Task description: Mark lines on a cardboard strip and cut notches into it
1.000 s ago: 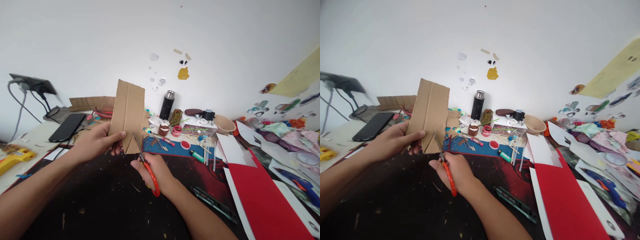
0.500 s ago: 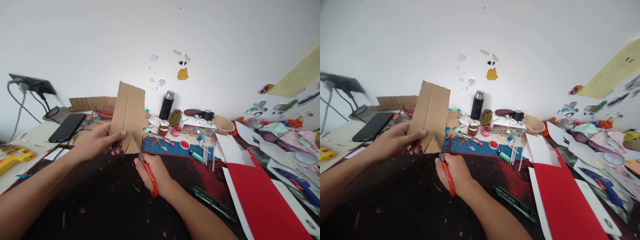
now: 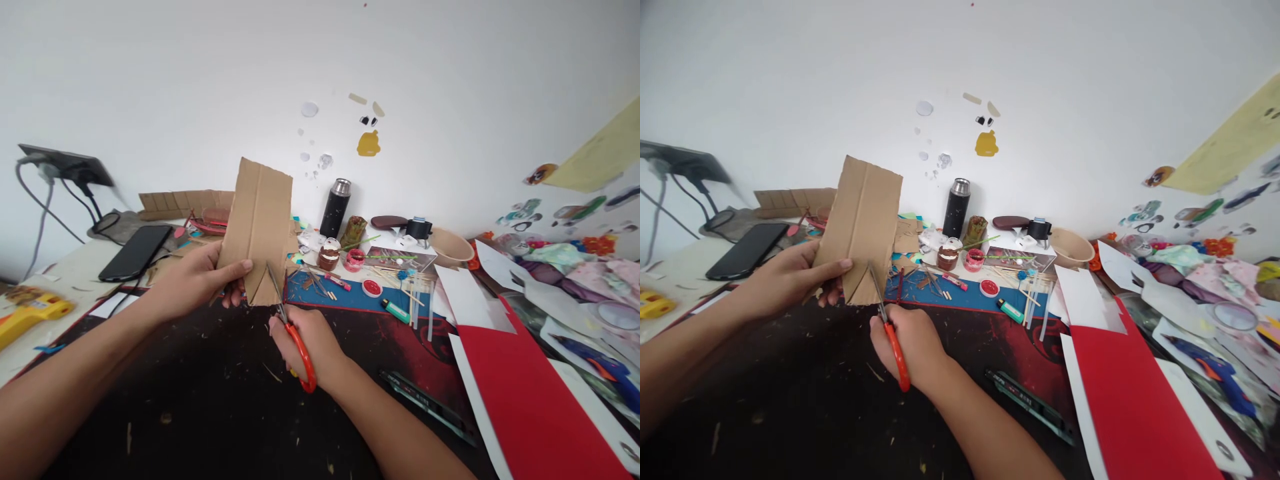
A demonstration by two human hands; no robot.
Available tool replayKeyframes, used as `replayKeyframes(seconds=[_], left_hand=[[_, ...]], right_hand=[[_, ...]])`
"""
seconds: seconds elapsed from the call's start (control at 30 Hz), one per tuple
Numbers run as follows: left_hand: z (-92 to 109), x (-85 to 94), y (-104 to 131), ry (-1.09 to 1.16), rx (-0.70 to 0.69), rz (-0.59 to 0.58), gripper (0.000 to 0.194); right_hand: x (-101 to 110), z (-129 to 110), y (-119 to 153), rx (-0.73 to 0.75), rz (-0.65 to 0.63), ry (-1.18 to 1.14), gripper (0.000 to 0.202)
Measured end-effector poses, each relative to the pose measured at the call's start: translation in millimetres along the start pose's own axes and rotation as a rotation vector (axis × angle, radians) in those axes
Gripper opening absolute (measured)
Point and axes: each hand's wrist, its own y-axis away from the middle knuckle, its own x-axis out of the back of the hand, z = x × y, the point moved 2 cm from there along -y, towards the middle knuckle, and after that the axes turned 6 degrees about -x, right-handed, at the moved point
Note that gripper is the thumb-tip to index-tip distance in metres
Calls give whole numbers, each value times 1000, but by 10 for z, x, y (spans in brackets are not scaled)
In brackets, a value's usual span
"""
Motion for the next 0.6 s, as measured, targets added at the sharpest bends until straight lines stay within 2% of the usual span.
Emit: replayKeyframes(seconds=[0.2,0.47,0.6], left_hand=[[3,-1,17,-45,30,48,58],[-33,-8,7,12,41,111,55],[-43,4,5,-40,34,149,53]], right_hand=[[102,-20,20,109,-55,-7,26],[100,57,-15,63,-155,-231,48],[93,70,-34,48,-149,-240,52]])
